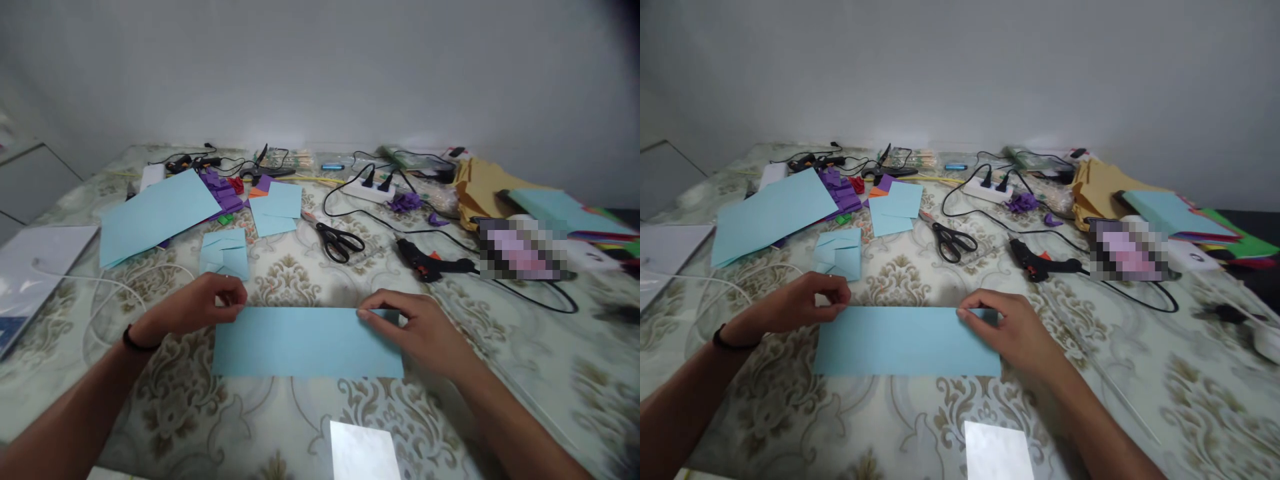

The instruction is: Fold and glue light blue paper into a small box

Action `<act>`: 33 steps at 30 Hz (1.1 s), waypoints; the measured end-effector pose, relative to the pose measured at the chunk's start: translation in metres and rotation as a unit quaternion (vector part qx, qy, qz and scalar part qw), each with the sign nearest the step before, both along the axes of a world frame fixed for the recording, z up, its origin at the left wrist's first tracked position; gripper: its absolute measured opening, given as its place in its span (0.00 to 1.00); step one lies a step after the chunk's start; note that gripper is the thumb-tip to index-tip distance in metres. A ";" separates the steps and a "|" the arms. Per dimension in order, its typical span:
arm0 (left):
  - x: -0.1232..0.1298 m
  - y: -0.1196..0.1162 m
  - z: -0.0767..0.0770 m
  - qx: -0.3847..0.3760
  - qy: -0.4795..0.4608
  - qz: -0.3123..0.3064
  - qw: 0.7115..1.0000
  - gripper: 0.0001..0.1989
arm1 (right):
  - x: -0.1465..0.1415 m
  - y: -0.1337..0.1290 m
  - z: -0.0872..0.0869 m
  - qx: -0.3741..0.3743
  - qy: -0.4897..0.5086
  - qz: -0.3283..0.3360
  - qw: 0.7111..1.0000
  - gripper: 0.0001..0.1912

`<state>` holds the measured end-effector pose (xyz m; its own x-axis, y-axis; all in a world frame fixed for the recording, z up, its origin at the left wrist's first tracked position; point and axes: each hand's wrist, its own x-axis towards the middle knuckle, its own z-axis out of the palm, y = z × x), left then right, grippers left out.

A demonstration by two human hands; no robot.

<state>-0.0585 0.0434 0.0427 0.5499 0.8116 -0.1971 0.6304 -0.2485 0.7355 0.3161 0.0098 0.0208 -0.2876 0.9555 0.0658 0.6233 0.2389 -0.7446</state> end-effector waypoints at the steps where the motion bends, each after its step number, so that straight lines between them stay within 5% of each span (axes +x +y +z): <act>1: -0.003 0.002 0.001 0.004 0.002 0.003 1.000 0.06 | 0.001 0.001 0.000 -0.004 0.000 0.000 1.000 0.13; 22: -0.028 0.013 0.008 -0.006 0.076 -0.016 0.997 0.06 | 0.016 0.005 -0.002 -0.042 -0.027 0.051 0.997 0.16; 33: 0.002 -0.014 -0.003 0.151 0.118 0.005 0.981 0.15 | 0.009 0.001 0.000 -0.010 -0.009 0.027 1.000 0.14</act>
